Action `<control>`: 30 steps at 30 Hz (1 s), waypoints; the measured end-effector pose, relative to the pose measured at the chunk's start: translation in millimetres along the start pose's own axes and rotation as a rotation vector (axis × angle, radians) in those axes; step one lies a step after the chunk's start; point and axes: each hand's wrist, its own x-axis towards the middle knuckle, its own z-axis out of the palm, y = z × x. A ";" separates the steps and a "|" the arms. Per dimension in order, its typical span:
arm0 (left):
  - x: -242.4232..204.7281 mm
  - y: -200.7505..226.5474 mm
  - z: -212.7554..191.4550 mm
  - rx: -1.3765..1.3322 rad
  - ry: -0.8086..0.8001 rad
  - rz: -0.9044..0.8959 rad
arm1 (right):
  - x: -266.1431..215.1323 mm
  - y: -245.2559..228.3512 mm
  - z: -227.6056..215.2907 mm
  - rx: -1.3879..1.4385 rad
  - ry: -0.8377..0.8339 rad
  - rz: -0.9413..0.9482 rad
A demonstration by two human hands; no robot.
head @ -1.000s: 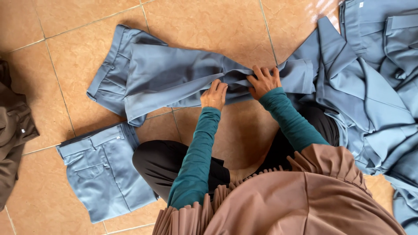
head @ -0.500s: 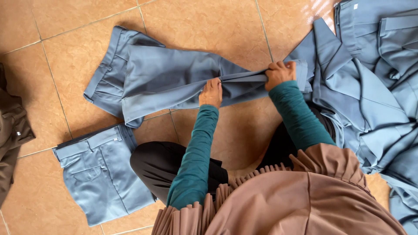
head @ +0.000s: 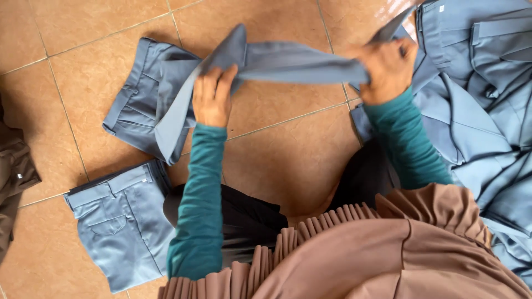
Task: Folding blue pants and stacking them on the floor.
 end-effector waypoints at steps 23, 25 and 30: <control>-252.8 31.2 67.8 -0.126 -0.555 -0.556 | -236.2 66.9 195.5 0.088 -0.952 1.308; -240.9 39.5 61.9 -0.142 -0.421 -0.595 | -250.1 73.3 214.1 0.105 -0.978 1.344; -187.1 111.7 44.9 -0.234 -1.045 -1.343 | -259.1 73.0 228.4 0.715 -0.337 1.662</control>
